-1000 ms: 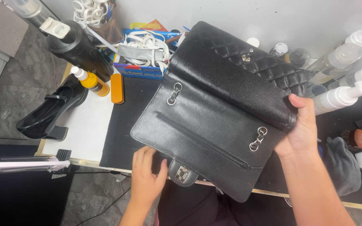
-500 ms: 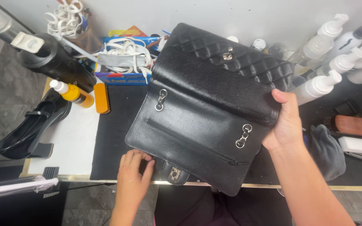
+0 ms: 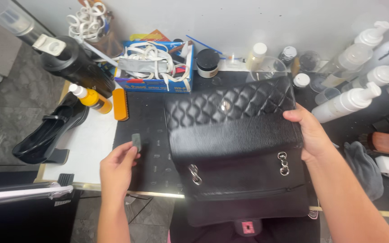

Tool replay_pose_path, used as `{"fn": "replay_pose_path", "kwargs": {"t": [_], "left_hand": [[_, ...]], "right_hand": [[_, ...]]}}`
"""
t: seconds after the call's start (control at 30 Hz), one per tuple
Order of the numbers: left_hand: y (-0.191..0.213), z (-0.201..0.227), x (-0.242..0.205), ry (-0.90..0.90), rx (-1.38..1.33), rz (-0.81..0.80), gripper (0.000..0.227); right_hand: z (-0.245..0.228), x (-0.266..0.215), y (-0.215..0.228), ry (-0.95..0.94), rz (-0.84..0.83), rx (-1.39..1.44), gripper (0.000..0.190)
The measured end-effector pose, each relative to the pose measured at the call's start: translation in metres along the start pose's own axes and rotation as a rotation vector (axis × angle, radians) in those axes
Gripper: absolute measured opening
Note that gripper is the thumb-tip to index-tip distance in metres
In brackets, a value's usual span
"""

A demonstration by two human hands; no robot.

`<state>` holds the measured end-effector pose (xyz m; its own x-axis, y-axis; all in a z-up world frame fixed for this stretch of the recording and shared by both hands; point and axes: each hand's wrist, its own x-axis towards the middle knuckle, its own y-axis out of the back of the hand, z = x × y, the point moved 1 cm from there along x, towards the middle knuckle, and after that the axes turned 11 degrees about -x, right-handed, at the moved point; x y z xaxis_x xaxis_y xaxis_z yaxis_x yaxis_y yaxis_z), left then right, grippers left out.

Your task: The person cleans a black quilted handbag by applying a white foaming cleaner and scrubbing the surface with a toothbrush. They wipe the foam off with a cloth, then repeat the process on different sections of the bag, including the flap and the chain strap.

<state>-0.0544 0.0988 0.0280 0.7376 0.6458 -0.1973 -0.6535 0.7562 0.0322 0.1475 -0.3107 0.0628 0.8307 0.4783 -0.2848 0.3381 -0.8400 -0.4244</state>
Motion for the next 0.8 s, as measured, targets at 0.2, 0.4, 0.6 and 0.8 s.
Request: {"fn": "replay_pose_path", "kwargs": {"t": [0.2,0.4,0.6,0.8], "left_hand": [[-0.02,0.008,0.021,-0.038,0.2,0.009,0.022],[-0.034,0.017,0.031,-0.115,0.408,0.068,0.019],[-0.039,0.011,0.031,-0.393,0.52,0.082,0.027],[-0.046,0.012,0.031,-0.364,0.542,0.075,0.03]], "right_hand": [[0.008,0.025,0.006,-0.187,0.071,-0.427,0.077],[0.0,0.069,-0.01,-0.269,-0.083,-0.675,0.07],[-0.012,0.096,-0.032,-0.321,-0.201,-0.737,0.061],[0.006,0.112,-0.046,-0.072,-0.13,-0.98,0.052]]}}
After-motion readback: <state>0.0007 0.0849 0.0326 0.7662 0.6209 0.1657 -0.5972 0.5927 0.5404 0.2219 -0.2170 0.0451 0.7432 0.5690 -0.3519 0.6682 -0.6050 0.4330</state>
